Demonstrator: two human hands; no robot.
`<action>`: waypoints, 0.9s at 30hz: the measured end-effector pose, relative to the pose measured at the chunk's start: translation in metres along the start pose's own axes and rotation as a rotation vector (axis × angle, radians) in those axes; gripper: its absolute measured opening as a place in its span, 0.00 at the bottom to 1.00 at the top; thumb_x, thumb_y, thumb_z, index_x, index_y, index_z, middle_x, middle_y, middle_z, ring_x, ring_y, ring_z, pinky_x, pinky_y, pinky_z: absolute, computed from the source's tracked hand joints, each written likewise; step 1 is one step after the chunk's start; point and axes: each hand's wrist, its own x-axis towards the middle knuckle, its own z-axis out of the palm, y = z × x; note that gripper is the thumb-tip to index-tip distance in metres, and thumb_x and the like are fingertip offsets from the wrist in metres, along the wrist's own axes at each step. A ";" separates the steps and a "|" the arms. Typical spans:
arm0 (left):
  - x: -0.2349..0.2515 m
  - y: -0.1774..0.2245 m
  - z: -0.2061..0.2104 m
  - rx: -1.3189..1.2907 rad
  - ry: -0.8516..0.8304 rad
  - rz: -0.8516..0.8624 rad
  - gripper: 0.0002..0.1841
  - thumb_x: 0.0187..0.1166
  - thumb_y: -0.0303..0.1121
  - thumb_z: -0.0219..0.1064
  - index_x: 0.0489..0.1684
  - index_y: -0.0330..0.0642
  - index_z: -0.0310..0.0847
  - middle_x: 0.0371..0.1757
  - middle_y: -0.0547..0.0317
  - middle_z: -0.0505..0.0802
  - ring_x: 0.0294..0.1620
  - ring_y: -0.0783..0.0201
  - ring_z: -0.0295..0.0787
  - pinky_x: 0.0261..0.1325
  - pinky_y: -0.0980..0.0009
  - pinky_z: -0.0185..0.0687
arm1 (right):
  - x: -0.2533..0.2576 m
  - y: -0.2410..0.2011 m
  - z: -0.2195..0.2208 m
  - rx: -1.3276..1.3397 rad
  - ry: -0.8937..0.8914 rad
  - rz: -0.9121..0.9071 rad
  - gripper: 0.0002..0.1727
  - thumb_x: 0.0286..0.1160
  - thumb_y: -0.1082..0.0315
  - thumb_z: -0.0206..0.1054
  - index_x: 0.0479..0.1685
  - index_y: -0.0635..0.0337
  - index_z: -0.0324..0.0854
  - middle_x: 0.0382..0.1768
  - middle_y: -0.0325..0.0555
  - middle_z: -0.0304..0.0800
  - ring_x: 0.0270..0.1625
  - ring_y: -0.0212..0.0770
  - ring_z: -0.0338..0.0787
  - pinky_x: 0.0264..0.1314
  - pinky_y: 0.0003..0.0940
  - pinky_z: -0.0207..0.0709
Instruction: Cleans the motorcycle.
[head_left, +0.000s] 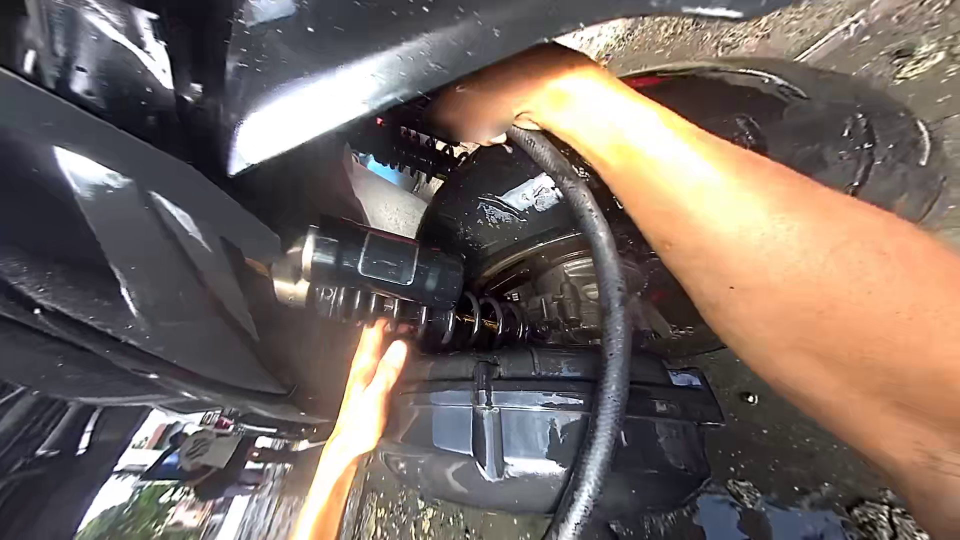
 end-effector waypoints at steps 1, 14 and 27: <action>0.000 0.001 0.000 0.023 -0.001 -0.009 0.38 0.82 0.56 0.54 0.77 0.28 0.68 0.70 0.53 0.82 0.71 0.74 0.77 0.74 0.76 0.74 | 0.000 0.002 0.001 0.058 -0.020 0.004 0.21 0.85 0.75 0.53 0.16 0.49 0.65 0.08 0.25 0.59 0.08 0.20 0.56 0.11 0.15 0.54; 0.001 0.009 0.005 0.249 -0.035 0.046 0.42 0.82 0.64 0.50 0.81 0.34 0.72 0.73 0.28 0.80 0.76 0.30 0.76 0.71 0.25 0.64 | -0.050 0.016 0.012 0.722 0.121 -0.166 0.29 0.86 0.69 0.40 0.08 0.48 0.68 0.03 0.28 0.65 0.06 0.23 0.61 0.10 0.20 0.54; 0.004 0.015 0.018 0.144 0.002 0.156 0.37 0.84 0.66 0.48 0.77 0.48 0.79 0.67 0.24 0.83 0.69 0.21 0.78 0.66 0.20 0.61 | -0.112 0.011 -0.038 0.618 0.453 -0.201 0.34 0.94 0.61 0.26 0.13 0.49 0.67 0.04 0.29 0.65 0.04 0.24 0.61 0.07 0.18 0.54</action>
